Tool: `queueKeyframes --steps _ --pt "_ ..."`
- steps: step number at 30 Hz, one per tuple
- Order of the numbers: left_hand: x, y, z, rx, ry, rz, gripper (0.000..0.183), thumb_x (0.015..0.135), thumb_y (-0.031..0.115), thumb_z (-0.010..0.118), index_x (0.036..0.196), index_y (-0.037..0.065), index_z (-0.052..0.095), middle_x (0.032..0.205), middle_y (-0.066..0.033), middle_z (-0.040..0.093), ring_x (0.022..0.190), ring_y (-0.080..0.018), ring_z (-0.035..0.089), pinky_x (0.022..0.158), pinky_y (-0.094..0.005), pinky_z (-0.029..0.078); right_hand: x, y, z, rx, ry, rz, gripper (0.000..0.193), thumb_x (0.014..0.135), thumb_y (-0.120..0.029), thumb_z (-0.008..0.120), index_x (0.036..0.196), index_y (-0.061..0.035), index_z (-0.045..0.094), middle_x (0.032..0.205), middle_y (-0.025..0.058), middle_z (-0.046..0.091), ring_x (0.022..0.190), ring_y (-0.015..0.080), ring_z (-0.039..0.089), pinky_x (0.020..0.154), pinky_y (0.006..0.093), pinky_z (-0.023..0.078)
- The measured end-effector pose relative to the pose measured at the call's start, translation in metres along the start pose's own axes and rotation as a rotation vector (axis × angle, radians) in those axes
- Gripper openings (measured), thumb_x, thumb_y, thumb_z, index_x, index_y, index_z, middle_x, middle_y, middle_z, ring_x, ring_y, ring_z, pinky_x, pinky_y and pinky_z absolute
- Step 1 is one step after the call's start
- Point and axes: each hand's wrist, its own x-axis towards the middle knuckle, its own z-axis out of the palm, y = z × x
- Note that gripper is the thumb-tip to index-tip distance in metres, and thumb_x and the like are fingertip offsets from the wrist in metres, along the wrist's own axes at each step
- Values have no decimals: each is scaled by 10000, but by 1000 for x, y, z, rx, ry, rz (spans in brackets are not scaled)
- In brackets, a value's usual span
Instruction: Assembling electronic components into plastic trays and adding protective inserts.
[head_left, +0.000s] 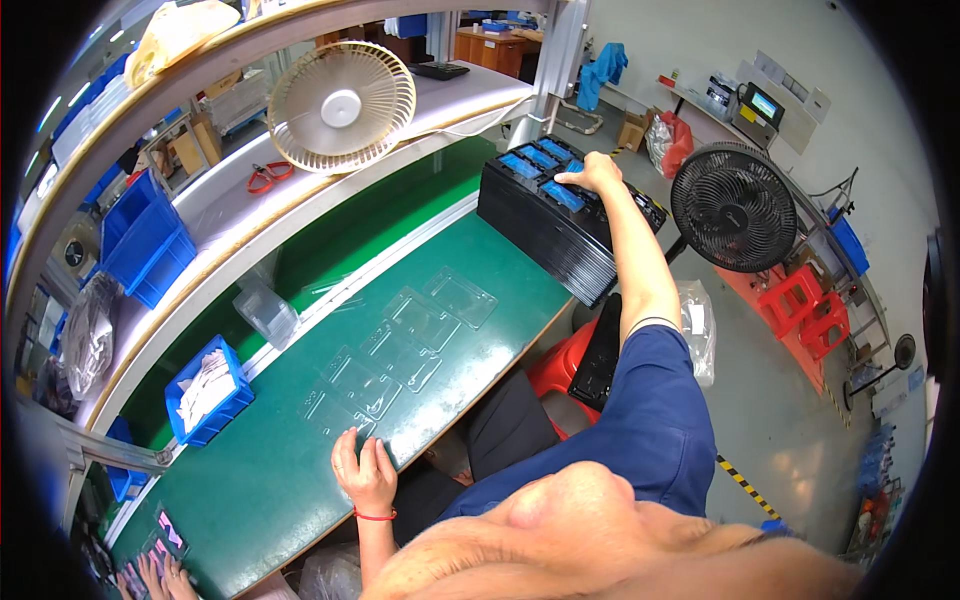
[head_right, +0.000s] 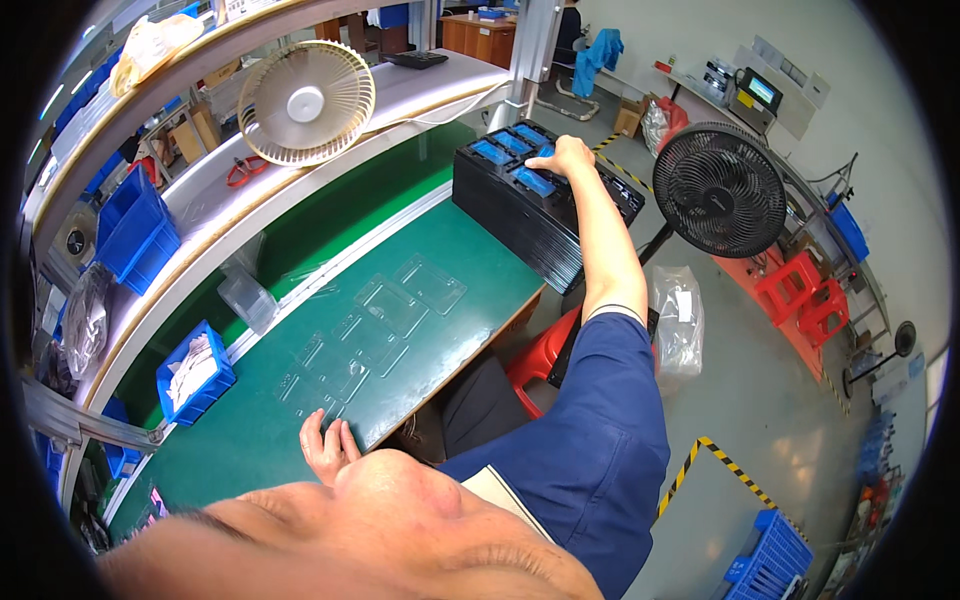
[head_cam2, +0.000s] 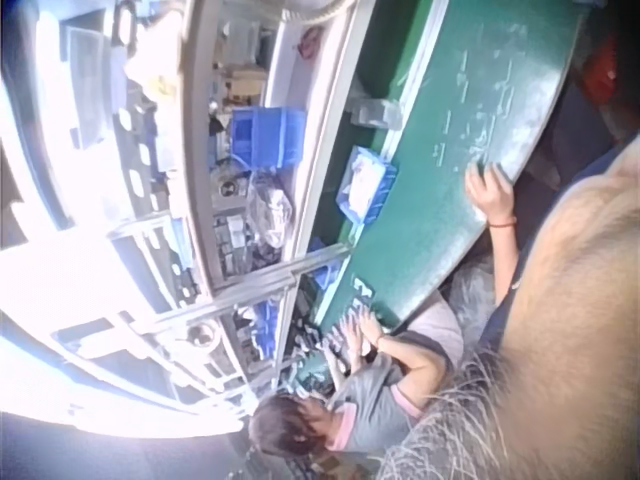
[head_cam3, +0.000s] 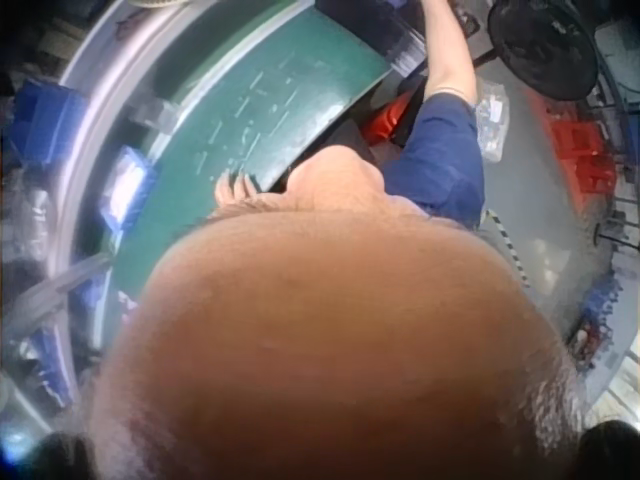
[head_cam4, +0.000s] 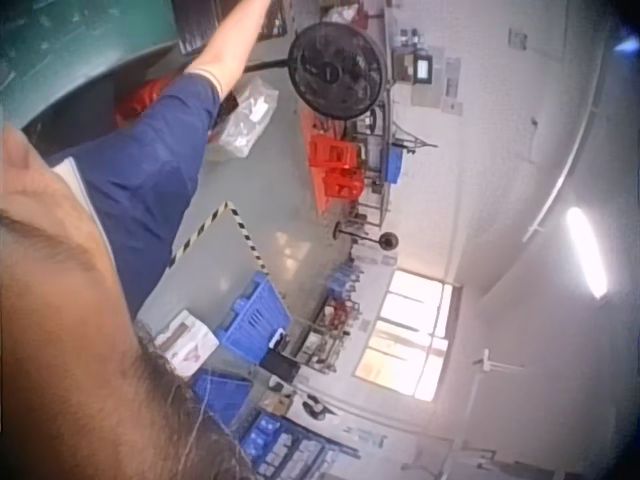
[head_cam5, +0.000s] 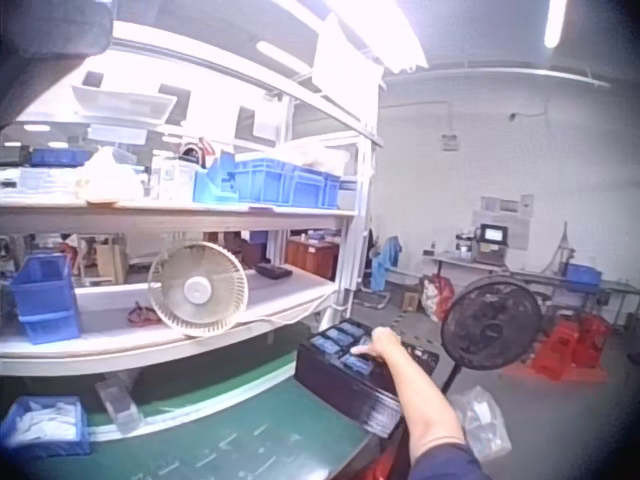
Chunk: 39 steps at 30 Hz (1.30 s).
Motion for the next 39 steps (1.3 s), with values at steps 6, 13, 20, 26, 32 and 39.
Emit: queueKeyframes --steps 6,13,20,26,32,39 --pt "-1 -3 5 -18 0 -16 98 772 53 671 855 4 649 1078 -181 597 997 -362 567 887 -439 451 41 19 19 -30 -127 -80 944 543 -666 783 1139 47 615 1192 239 602 1136 330 576 947 382 464" --pt "-1 0 2 5 -7 -36 137 785 98 673 882 3 651 1122 -189 576 1075 -358 533 931 -473 414 1 -19 -8 -124 -6 -66 784 624 -632 748 1063 12 661 1137 203 640 1084 306 613 901 408 488" --pt "11 -7 4 168 -174 -637 667 863 293 631 1416 53 345 1481 -269 231 1385 -417 220 1118 -574 115 -22 -44 4 -83 -134 -129 880 585 -659 756 1090 53 637 1156 220 626 1096 325 600 927 397 469" --pt "21 -18 14 1 -161 -504 640 870 282 625 1396 27 364 1466 -261 271 1367 -395 271 1116 -561 145 0 -17 29 93 -91 -161 1003 536 -715 751 1079 115 599 1124 276 616 1066 341 607 914 389 467" --pt "18 -12 4 -76 120 -396 458 836 136 656 1254 9 520 1379 -237 398 1270 -380 393 1057 -493 297 -32 -37 4 -107 41 -186 724 635 -643 726 944 10 693 955 200 685 934 313 665 809 409 514" --pt "21 9 5 -919 -158 -478 299 814 -29 621 1112 -20 606 1137 -135 605 1104 -247 566 877 -339 490 -152 -122 7 785 -153 -465 386 764 -374 758 820 -9 645 712 74 648 660 139 627 606 298 499"
